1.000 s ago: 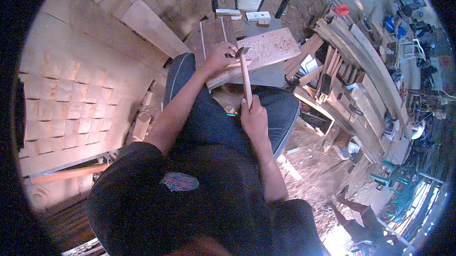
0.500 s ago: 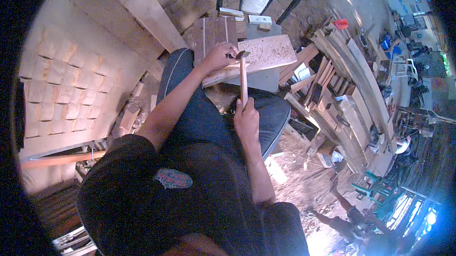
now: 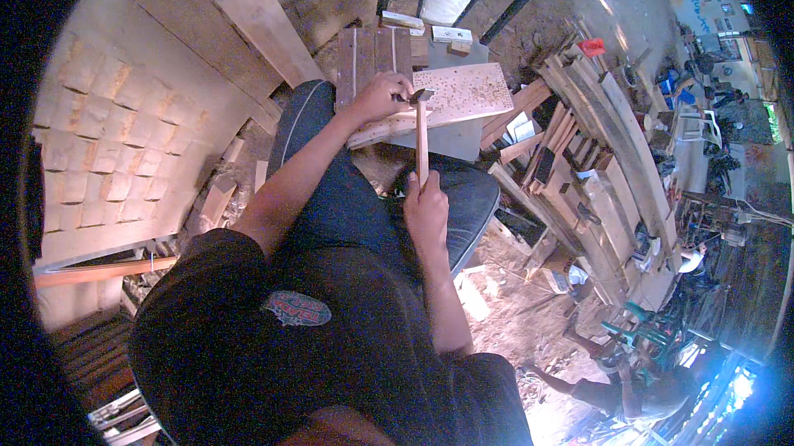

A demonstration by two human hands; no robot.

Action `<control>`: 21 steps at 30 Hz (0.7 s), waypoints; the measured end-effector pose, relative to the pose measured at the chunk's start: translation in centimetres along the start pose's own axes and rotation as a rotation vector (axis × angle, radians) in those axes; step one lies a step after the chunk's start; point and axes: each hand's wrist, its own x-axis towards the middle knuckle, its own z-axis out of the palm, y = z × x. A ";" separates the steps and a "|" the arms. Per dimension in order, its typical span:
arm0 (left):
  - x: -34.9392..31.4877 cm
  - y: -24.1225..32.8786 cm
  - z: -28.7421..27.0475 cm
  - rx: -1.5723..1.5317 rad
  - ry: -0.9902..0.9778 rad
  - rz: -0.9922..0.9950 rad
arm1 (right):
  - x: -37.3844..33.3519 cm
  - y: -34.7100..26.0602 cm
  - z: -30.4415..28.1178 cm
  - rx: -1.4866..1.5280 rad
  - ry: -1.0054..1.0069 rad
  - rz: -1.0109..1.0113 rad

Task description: The person aligns wooden pieces on their lap and hammers nails into them to join them.

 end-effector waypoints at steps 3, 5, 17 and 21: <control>0.0 -0.1 0.2 -0.012 0.003 0.020 | -0.2 0.0 0.5 0.025 0.054 -0.011; -0.1 -0.5 0.2 0.017 0.003 0.005 | -0.1 -0.2 0.3 0.014 0.025 0.006; -0.1 0.7 -0.2 0.064 -0.001 -0.012 | 0.0 0.1 0.6 0.003 0.045 -0.018; -0.1 0.7 0.1 0.041 -0.020 -0.026 | 0.0 0.0 0.1 0.017 0.070 -0.020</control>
